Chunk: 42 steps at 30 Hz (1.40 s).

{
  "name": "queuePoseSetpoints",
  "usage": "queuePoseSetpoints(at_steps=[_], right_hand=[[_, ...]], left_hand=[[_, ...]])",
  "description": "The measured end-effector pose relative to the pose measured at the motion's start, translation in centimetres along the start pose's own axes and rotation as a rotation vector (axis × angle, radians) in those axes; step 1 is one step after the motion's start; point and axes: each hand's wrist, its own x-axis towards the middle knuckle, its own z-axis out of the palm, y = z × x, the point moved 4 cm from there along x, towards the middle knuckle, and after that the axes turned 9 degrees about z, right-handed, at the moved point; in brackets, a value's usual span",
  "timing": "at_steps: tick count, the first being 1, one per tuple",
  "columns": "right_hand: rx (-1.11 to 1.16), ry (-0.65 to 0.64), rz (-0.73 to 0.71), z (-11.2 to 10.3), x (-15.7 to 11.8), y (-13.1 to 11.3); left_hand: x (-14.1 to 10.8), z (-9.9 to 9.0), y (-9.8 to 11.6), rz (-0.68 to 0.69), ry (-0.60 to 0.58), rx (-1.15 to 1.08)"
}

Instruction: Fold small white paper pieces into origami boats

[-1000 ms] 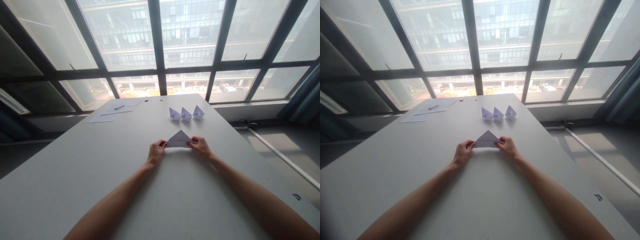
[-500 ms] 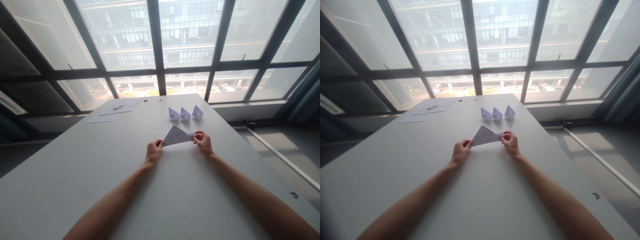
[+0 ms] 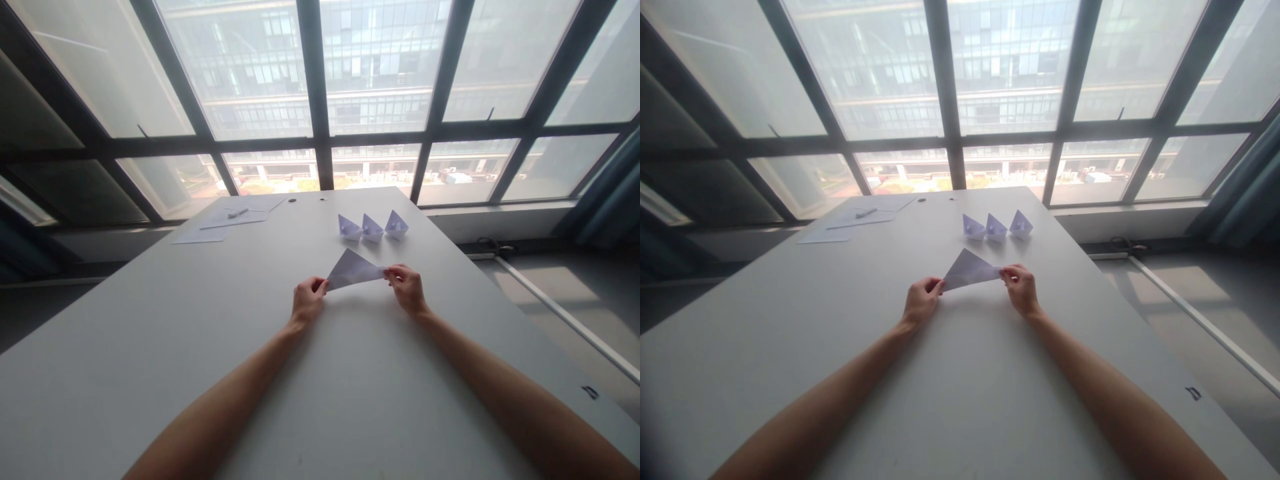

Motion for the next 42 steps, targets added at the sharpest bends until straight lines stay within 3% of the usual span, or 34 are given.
queuePoseSetpoints(at_steps=[7, 20, 23, 30, 38, 42], right_hand=[[-0.038, -0.126, -0.049, 0.8, -0.6, -1.1], [-0.656, -0.348, -0.167, 2.5, -1.2, -0.9], [-0.7, -0.35, -0.165, 2.7, -1.3, -1.0], [-0.471, -0.299, -0.168, 2.2, -1.1, -0.8], [0.084, -0.1, 0.096, 0.7, -0.1, 0.0], [0.142, 0.001, 0.121, 0.3, 0.1, 0.1]], left_hand=[[0.1, -0.2, 0.2, -0.013, 0.024, -0.04], [0.1, 0.0, 0.0, 0.014, 0.026, -0.081], [0.1, 0.0, 0.1, 0.012, 0.025, -0.06], [0.1, 0.0, 0.2, 0.016, 0.012, -0.047], [0.1, -0.1, 0.3, 0.032, 0.006, -0.042], [0.1, 0.1, 0.2, 0.032, -0.004, -0.067]])
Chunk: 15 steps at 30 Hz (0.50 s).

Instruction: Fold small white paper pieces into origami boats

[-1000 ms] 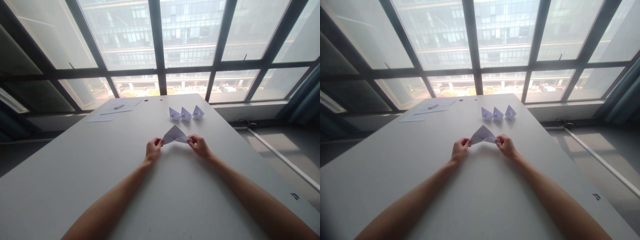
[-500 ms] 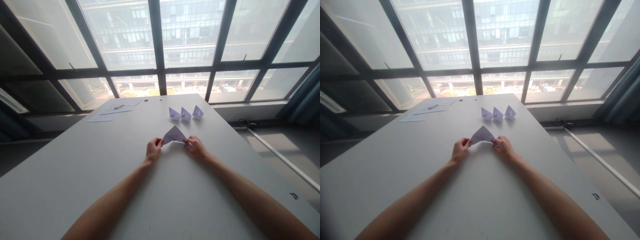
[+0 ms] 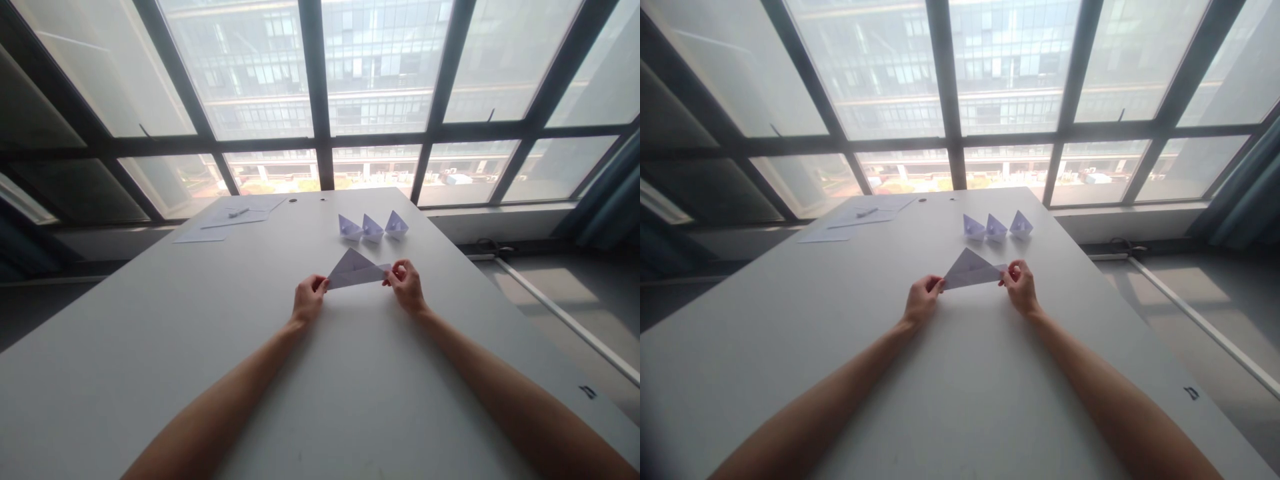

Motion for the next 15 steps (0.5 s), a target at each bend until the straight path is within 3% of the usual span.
queuePoseSetpoints(at_steps=[15], right_hand=[[-0.266, -0.004, -0.05, 0.0, -0.07, -0.56]], left_hand=[[0.13, 0.05, -0.25, 0.002, 0.003, -0.034]])
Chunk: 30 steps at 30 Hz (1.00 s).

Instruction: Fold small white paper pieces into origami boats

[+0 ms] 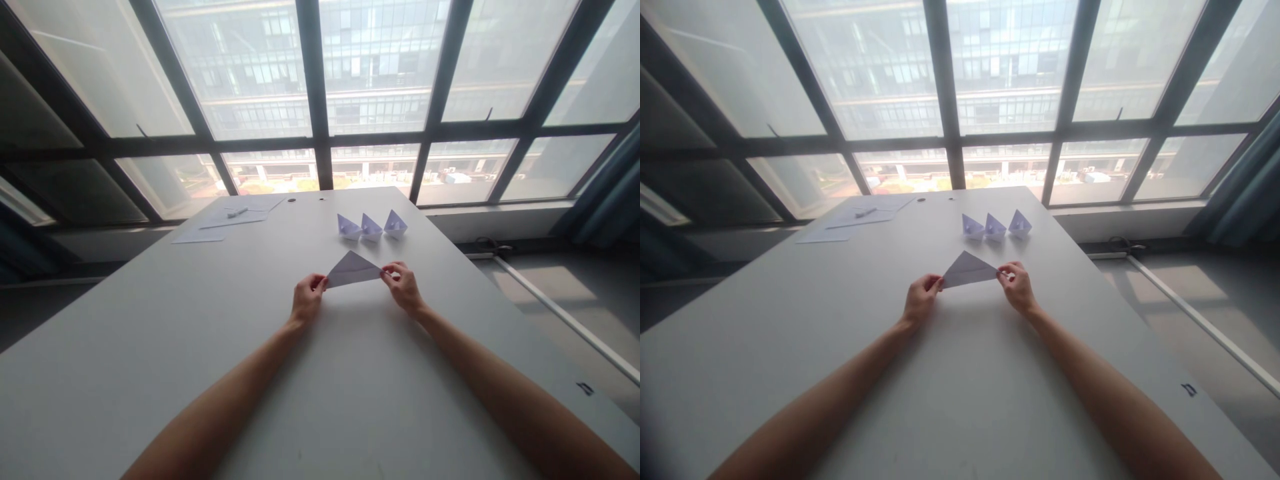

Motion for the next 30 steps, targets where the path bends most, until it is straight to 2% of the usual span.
queuePoseSetpoints(at_steps=[8, 13, 16, 19, 23, 30], right_hand=[[0.153, -0.107, 0.068, 0.2, 0.0, 0.0], [0.215, -0.093, 0.075, 0.2, -0.2, -0.1], [0.111, -0.057, 0.053, 0.2, -0.1, 0.0], [-0.033, -0.032, 0.014, 0.1, 0.1, 0.2], [-0.233, -0.061, 0.0, 0.1, 0.0, 0.5], [-0.645, -0.054, -0.072, 0.5, -0.9, -0.3]], left_hand=[[0.2, 0.1, -0.3, 0.043, -0.009, 0.095], [-0.3, 0.1, 0.3, 0.037, -0.028, 0.093], [-0.5, 0.2, 0.8, 0.059, -0.056, 0.156], [-0.7, 0.5, 1.1, 0.085, -0.138, 0.255], [-0.9, 0.9, 1.6, 0.116, -0.197, 0.375], [-1.3, 1.3, 3.1, 0.247, -0.278, 0.726]])
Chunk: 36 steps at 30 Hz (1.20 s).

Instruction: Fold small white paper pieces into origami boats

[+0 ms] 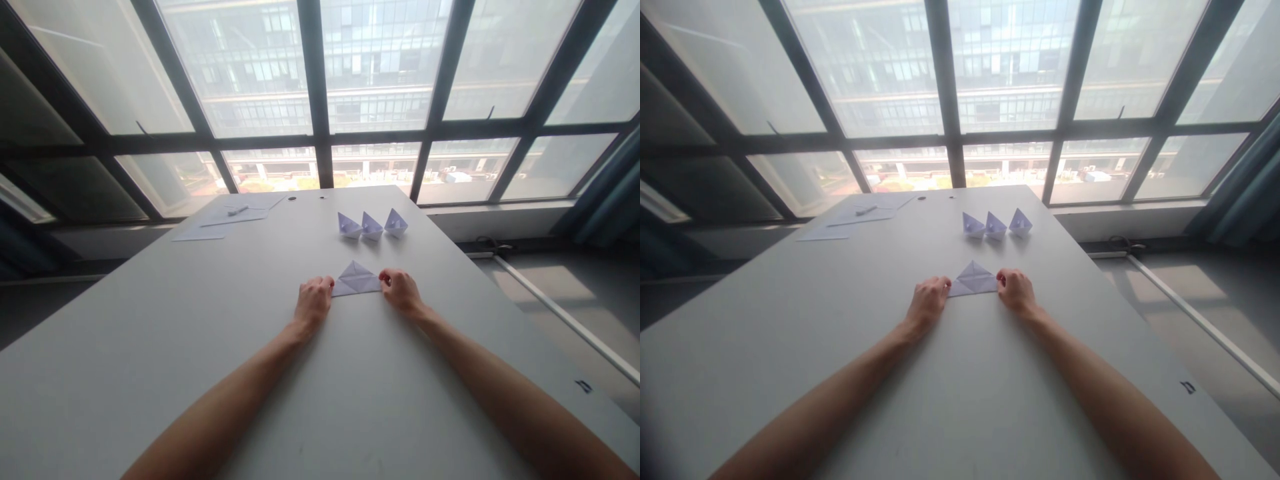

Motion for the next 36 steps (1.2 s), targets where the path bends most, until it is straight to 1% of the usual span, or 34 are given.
queuePoseSetpoints(at_steps=[4, 6, 8, 11, 13, 15, 17, 21, 27, 30, 33, 36], right_hand=[[-0.128, -0.019, -0.034, -0.3, -0.3, -0.7], [-0.189, -0.025, -0.078, -0.5, -0.4, -1.1], [-0.243, -0.003, -0.109, -0.8, -0.5, -1.4], [-0.282, -0.002, -0.131, -1.0, -0.7, -1.8], [-0.305, -0.053, -0.134, -0.8, -1.1, -2.1], [-0.346, -0.096, -0.137, -0.5, -1.5, -2.5], [-0.388, -0.099, -0.147, -0.3, -2.1, -3.0], [-0.435, -0.085, -0.155, 0.1, -3.1, -4.0], [-0.462, -0.076, -0.152, 0.1, -3.6, -4.5], [-0.438, -0.06, -0.205, -0.2, -3.5, -4.6], [-0.391, -0.098, -0.292, -0.1, -3.3, -4.7], [-0.322, -0.13, -0.354, 0.0, -3.3, -4.7]], left_hand=[[-0.1, -0.4, 0.2, 0.019, -0.031, 0.084], [-0.1, -0.5, 0.2, 0.029, -0.013, 0.096], [-0.1, -0.6, 0.1, 0.046, 0.021, 0.081], [0.0, -0.4, 0.3, 0.163, 0.029, -0.045], [0.0, -0.2, 0.6, 0.253, -0.016, -0.159], [-0.1, 0.0, 0.7, 0.285, -0.058, -0.233], [-0.1, 0.0, 0.8, 0.272, -0.07, -0.242], [-0.3, -0.3, 1.7, 0.237, -0.074, -0.144], [-0.9, -0.4, 3.5, 0.216, -0.191, 0.064], [-0.9, -0.4, 3.8, 0.193, -0.193, 0.125], [-0.8, -0.5, 3.8, 0.188, -0.177, 0.162], [-0.7, -0.8, 3.5, 0.164, -0.187, 0.202]])
